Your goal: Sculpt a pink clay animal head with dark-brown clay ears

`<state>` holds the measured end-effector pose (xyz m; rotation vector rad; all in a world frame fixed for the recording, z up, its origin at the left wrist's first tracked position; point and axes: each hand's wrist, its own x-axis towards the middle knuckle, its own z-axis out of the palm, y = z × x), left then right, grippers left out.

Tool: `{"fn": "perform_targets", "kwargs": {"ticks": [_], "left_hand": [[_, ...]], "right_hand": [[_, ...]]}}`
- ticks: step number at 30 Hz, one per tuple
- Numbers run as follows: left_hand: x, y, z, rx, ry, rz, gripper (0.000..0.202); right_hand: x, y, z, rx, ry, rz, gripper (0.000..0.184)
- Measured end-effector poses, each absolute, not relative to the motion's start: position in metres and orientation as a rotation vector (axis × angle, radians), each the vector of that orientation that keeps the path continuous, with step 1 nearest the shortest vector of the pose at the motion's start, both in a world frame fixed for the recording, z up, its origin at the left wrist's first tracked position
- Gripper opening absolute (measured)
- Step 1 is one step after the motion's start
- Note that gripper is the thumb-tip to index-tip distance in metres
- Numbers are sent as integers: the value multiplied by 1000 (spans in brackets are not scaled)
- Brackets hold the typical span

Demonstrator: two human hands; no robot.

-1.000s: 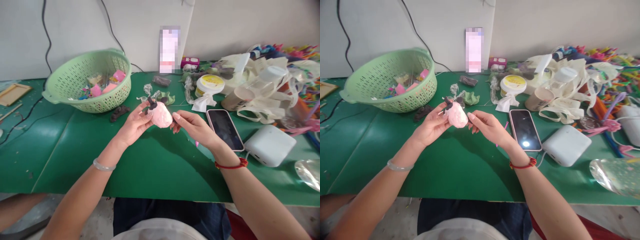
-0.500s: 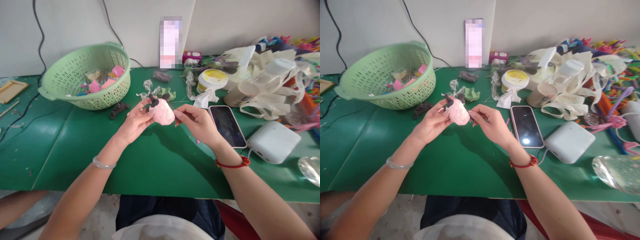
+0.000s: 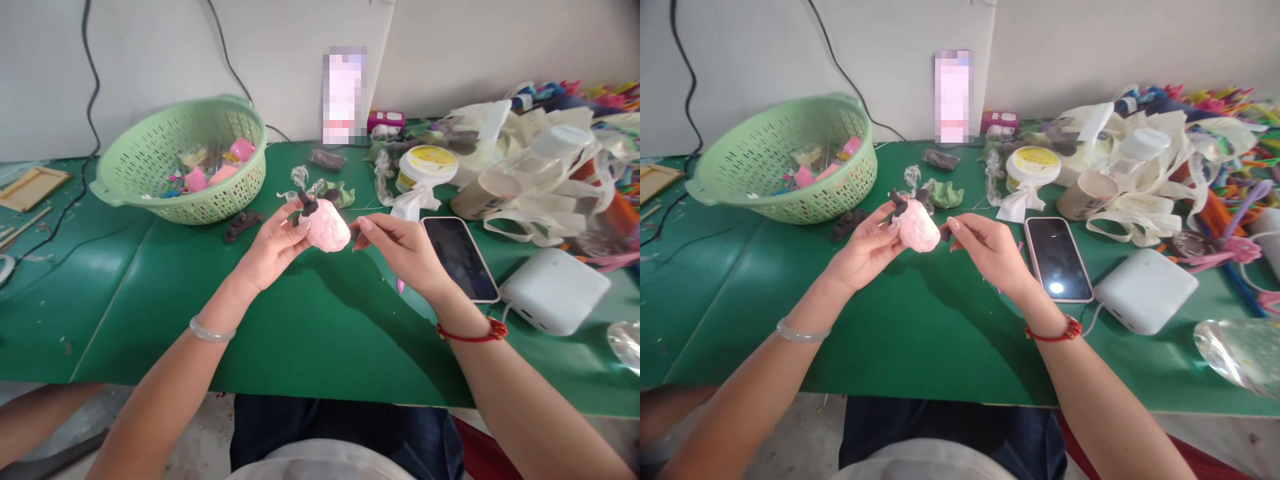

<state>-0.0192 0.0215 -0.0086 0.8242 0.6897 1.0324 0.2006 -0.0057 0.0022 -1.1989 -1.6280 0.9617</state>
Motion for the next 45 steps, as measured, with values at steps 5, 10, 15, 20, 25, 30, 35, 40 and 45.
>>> {"fn": "perform_targets", "kwargs": {"ticks": [5,10,15,20,25,30,35,40,45], "left_hand": [[-20,22,-9,815,696,1037,44],[-20,21,-10,822,698,1027,47],[-21,22,-10,832,706,1028,48],[-22,23,-11,816,703,1042,48],[-24,25,-12,827,729,1041,50],[-24,25,-12,846,733,1038,49],[-22,23,-10,829,724,1037,48],[-23,23,-9,832,720,1039,47],[-24,23,-8,844,723,1038,50]], "right_hand": [[199,-6,0,-1172,-1574,995,38],[198,-6,0,-1177,-1602,943,39],[198,-5,2,-1206,-1555,1005,43],[198,-1,1,-1140,-1514,1142,45],[197,-3,2,-1135,-1481,1211,43],[195,-6,1,-1116,-1502,1229,44],[196,-5,-3,-1112,-1517,1198,44],[202,-5,3,-1178,-1640,1090,40],[204,-7,7,-1233,-1702,1066,41]]}}
